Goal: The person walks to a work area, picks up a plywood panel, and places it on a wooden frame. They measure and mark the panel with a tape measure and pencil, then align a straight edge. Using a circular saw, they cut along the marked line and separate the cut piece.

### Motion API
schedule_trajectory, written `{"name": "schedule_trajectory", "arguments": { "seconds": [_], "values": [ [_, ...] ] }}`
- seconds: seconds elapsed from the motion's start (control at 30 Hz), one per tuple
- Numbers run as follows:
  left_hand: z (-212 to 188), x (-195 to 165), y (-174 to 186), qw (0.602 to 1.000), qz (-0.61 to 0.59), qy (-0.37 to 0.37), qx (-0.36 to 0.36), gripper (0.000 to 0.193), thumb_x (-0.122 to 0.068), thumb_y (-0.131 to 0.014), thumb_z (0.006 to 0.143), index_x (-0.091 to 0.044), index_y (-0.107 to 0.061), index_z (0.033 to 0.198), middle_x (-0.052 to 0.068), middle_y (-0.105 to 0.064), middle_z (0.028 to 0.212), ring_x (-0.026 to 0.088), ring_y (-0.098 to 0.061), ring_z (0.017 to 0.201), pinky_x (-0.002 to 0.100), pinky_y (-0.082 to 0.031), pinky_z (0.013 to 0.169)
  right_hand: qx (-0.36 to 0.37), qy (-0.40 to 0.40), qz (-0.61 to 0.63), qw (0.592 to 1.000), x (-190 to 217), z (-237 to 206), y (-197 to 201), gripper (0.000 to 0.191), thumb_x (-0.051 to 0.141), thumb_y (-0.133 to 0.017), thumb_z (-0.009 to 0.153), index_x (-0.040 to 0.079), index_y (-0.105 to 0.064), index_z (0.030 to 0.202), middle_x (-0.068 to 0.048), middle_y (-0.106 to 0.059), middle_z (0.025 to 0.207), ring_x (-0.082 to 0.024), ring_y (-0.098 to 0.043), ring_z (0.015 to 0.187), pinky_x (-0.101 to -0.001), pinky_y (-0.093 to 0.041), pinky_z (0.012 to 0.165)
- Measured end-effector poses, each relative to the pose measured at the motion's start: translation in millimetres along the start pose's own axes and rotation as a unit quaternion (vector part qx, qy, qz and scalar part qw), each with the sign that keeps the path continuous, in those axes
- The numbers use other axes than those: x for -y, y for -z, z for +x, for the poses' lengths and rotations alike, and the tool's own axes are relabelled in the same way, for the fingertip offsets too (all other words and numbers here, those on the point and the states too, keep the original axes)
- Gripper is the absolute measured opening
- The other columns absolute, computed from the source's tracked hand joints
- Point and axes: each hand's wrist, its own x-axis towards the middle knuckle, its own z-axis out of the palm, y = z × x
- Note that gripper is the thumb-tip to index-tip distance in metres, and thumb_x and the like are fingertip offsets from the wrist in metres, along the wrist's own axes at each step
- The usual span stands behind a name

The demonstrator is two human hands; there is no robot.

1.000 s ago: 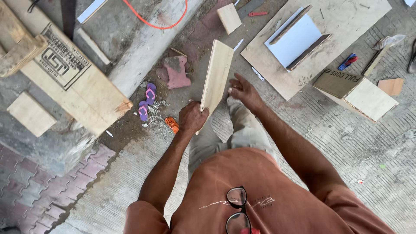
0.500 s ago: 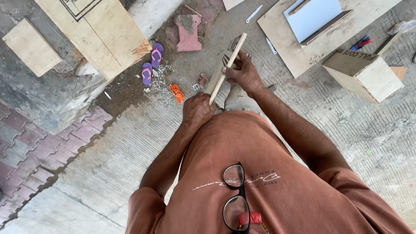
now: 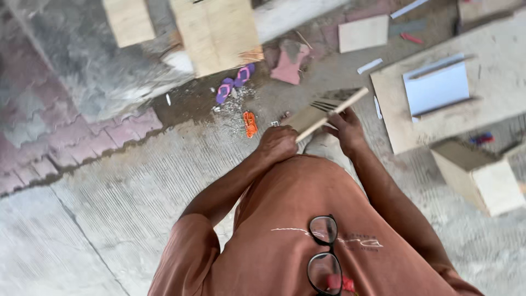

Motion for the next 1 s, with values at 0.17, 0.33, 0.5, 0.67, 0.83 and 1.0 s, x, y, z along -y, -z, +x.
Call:
{"name": "schedule_trajectory", "arguments": {
  "seconds": [0.17,0.33,0.5,0.67,0.83,1.0],
  "values": [
    [11,0,-2,0.998,0.045,-0.041,0.013,0.020,-0.015,-0.063,0.082,-0.006,-0.079,0.088,0.016,-0.073,0.094,0.034,-0.072,0.083,0.047,-0.059,0.074,-0.007,-0.167,0.159,0.973,-1,5,14,0.053,0.045,-0.056,0.098,0.008,-0.055,0.136,-0.011,-0.068,0.125,-0.027,-0.068,0.110,-0.0494,-0.061,0.087],
    [30,1,-11,0.989,0.099,-0.097,0.060,0.017,-0.013,-0.064,0.081,-0.006,-0.079,0.085,0.014,-0.074,0.093,0.031,-0.073,0.084,0.047,-0.059,0.077,-0.011,-0.215,0.144,0.966,-8,11,25,0.046,0.036,-0.053,0.097,0.008,-0.055,0.133,-0.014,-0.066,0.125,-0.031,-0.065,0.114,-0.0506,-0.059,0.091],
    [29,-3,-9,0.984,0.055,-0.170,0.010,0.014,-0.011,-0.065,0.081,-0.008,-0.079,0.084,0.014,-0.074,0.091,0.031,-0.073,0.089,0.048,-0.058,0.076,0.033,-0.186,0.226,0.956,-6,-7,37,0.040,0.017,-0.053,0.093,0.002,-0.056,0.130,-0.017,-0.065,0.128,-0.032,-0.066,0.118,-0.0496,-0.060,0.099],
    [17,-8,1,0.989,0.018,-0.142,0.036,0.027,-0.027,-0.079,0.082,-0.005,-0.075,0.098,0.013,-0.068,0.109,0.032,-0.065,0.110,0.045,-0.052,0.094,-0.014,-0.095,0.278,0.956,-10,-38,46,0.038,0.010,-0.058,0.095,-0.005,-0.053,0.129,-0.020,-0.062,0.130,-0.034,-0.065,0.118,-0.0517,-0.059,0.103],
    [18,-6,-4,0.994,-0.001,-0.105,0.021,0.075,-0.031,-0.086,0.075,-0.011,-0.055,0.140,0.011,-0.049,0.144,0.031,-0.046,0.135,0.051,-0.041,0.109,-0.109,0.010,0.208,0.972,-17,-55,47,0.045,0.003,-0.057,0.088,0.001,-0.046,0.132,-0.013,-0.059,0.123,-0.030,-0.064,0.109,-0.0516,-0.059,0.093],
    [20,3,-6,0.997,0.013,-0.080,0.009,0.098,-0.033,-0.089,0.072,-0.017,-0.041,0.156,0.010,-0.032,0.162,0.032,-0.031,0.149,0.052,-0.035,0.118,-0.106,0.085,0.183,0.974,-29,-67,66,0.047,0.003,-0.059,0.090,-0.001,-0.044,0.134,-0.015,-0.057,0.124,-0.027,-0.063,0.114,-0.0480,-0.057,0.100]
  ]
}}
